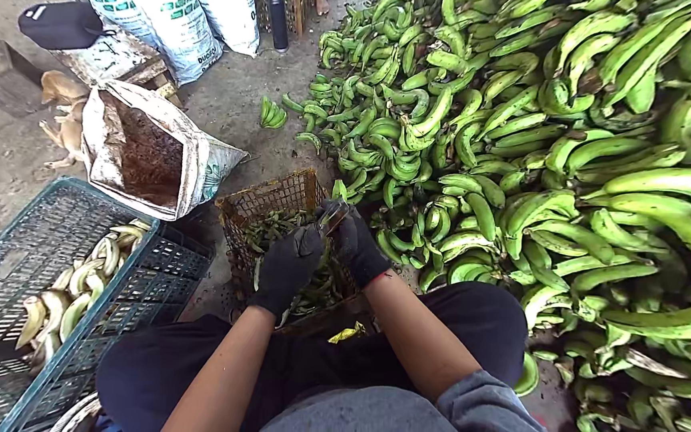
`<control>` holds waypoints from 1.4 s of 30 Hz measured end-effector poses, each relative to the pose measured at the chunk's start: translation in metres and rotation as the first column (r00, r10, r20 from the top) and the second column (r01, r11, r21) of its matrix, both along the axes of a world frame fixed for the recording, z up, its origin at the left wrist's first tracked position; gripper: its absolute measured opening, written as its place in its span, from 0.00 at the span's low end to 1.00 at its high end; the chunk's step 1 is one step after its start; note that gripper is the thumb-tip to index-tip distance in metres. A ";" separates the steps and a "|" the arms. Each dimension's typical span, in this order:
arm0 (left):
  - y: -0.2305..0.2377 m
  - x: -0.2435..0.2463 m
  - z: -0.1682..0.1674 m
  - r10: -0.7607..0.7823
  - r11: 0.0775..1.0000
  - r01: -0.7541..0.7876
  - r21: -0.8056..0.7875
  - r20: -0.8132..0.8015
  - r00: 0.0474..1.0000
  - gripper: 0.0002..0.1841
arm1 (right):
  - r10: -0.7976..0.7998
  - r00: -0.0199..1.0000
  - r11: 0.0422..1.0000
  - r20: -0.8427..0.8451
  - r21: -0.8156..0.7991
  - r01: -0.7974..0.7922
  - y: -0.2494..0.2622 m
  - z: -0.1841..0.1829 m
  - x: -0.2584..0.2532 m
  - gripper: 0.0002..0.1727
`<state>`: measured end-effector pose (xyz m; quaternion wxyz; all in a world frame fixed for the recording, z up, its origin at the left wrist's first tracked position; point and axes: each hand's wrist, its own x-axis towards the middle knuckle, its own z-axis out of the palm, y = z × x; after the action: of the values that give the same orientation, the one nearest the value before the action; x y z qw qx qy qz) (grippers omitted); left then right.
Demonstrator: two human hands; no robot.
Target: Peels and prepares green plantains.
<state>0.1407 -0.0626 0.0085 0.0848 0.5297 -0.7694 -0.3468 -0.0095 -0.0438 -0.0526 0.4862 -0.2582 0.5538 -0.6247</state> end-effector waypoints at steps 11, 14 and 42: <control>-0.034 0.056 0.001 0.003 0.993 -0.023 0.118 0.171 0.985 0.50 | -0.129 0.938 0.977 -0.321 0.121 0.176 -0.001 -0.013 -0.064 0.48; -0.050 0.099 0.030 0.021 1.000 -0.019 -0.009 0.195 0.981 0.49 | -0.065 0.962 0.994 -0.265 0.064 0.085 0.001 -0.016 -0.072 0.37; 0.106 0.376 -0.161 0.395 0.470 -0.836 0.283 0.779 0.486 0.37 | 0.359 0.841 0.933 -0.405 0.127 -0.337 -0.028 0.047 0.002 0.27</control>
<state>0.5165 0.0435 -0.1520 -0.2279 0.8603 -0.3150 -0.3296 -0.0076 -0.0722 -0.0058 0.4667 -0.4706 0.6052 -0.4410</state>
